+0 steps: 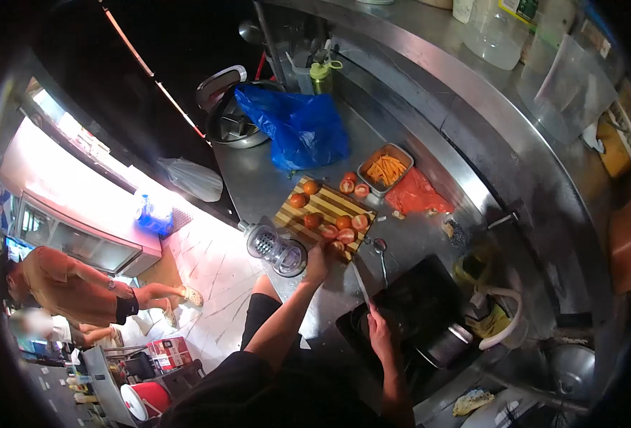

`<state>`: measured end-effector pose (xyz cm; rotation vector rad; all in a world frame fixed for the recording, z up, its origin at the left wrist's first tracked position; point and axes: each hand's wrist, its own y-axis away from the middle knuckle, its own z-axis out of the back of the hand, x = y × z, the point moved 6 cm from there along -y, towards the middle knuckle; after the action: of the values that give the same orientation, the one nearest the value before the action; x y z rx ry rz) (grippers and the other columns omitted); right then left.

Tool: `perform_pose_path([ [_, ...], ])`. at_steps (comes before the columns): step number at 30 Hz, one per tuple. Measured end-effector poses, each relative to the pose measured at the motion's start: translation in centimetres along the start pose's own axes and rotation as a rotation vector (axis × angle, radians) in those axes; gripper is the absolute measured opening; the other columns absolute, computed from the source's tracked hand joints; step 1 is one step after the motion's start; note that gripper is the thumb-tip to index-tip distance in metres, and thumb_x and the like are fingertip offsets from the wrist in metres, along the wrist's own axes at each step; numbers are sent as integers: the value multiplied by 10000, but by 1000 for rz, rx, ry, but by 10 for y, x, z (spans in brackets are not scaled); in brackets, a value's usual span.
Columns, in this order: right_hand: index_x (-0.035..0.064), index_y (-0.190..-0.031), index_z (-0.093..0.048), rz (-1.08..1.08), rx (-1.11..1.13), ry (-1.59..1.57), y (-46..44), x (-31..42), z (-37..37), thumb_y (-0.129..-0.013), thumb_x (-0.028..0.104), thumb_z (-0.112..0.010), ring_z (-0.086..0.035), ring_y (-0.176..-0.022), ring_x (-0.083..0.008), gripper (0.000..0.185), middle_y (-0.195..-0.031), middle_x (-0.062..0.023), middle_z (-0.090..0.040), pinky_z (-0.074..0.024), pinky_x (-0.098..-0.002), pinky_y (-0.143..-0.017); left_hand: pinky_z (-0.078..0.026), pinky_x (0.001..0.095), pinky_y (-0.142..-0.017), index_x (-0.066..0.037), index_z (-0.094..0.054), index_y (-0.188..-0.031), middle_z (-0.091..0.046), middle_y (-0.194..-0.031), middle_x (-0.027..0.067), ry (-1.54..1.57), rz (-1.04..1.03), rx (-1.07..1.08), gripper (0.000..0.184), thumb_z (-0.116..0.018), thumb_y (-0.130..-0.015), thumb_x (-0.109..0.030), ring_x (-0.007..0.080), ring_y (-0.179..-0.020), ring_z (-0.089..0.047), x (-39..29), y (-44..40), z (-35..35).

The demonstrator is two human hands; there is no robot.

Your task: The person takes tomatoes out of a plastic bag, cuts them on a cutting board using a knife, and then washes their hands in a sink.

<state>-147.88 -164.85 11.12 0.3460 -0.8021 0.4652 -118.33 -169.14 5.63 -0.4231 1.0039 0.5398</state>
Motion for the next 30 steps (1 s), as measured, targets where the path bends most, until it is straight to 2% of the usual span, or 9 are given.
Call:
perform_pose_path([
  [5, 100, -1401, -640, -72, 101, 10, 2, -9, -13, -1067, 242, -562, -662, -1020, -446, 371, -1084, -239, -706, -536, -483, -841, -562, 389, -897, 23, -707, -1160, -765, -1046, 201, 76, 110, -75, 341, -789, -872, -141, 298, -985, -751, 16, -12, -9],
  [8, 80, -1395, -644, -125, 142, -58, 3, -1, -12, -1063, 225, -564, -654, -1004, -438, 371, -1088, -235, -700, -526, -481, -859, -545, 438, -952, 20, -647, -1253, -724, -1186, 223, -4, 270, 85, 485, -822, -849, -183, 327, -1154, -693, -9, -17, 4],
  [11, 44, -1394, -635, 100, 61, 43, 0, 5, -4, -1055, 182, -574, -646, -1022, -425, 371, -1092, -232, -696, -514, -471, -897, -517, 515, -986, 21, -527, -1385, -611, -1346, 286, -351, -75, -167, 669, -827, -831, -204, 442, -1300, -565, -12, -39, 5],
  [14, 22, -1396, -624, 256, -67, 36, 6, -10, -11, -1047, 139, -579, -644, -1045, -408, 371, -1070, -230, -690, -505, -458, -920, -465, 576, -1021, 18, -424, -1451, -508, -1410, 335, -583, 48, -233, 771, -808, -816, -193, 553, -1302, -473, -35, -57, 21],
  [19, 17, -1412, -607, 281, -26, 47, 6, -7, -9, -1047, 139, -585, -664, -1006, -396, 385, -1078, -232, -693, -519, -461, -887, -461, 567, -1033, 25, -523, -1347, -461, -1416, 332, -626, 106, -52, 585, -738, -856, -210, 544, -1220, -518, 30, -93, 3],
  [23, 50, -1446, -595, 146, 128, 28, -8, -22, -22, -1080, 217, -559, -683, -1065, -384, 404, -1191, -228, -705, -527, -451, -927, -490, 528, -1025, -3, -579, -1301, -462, -1399, 305, -423, -75, -319, 390, -623, -943, -152, 486, -1227, -541, -24, -69, 22],
  [24, 64, -1458, -590, 114, 131, 55, -14, -32, -29, -1092, 241, -538, -682, -1104, -363, 410, -1236, -230, -695, -519, -442, -954, -474, 526, -1045, -12, -573, -1324, -467, -1384, 300, -135, -44, -291, 391, -595, -947, -110, 474, -1234, -537, -31, -59, 24],
  [28, 60, -1500, -557, 28, 276, -145, -45, -12, -25, -1133, 335, -441, -626, -1294, -271, 473, -1440, -221, -623, -455, -384, -1083, -428, 473, -1075, -16, -504, -1430, -489, -1348, 254, 88, -91, -170, 485, -570, -950, -46, 420, -1200, -516, -46, 2, 10],
  [30, 11, -1515, -524, 389, 125, -186, -79, -103, -74, -1143, 299, -411, -584, -1338, -264, 484, -1477, -208, -604, -415, -370, -1120, -453, 422, -1026, -20, -482, -1457, -528, -1308, 213, 528, 44, -191, 529, -602, -942, -37, 362, -1125, -536, -28, 29, 4],
])
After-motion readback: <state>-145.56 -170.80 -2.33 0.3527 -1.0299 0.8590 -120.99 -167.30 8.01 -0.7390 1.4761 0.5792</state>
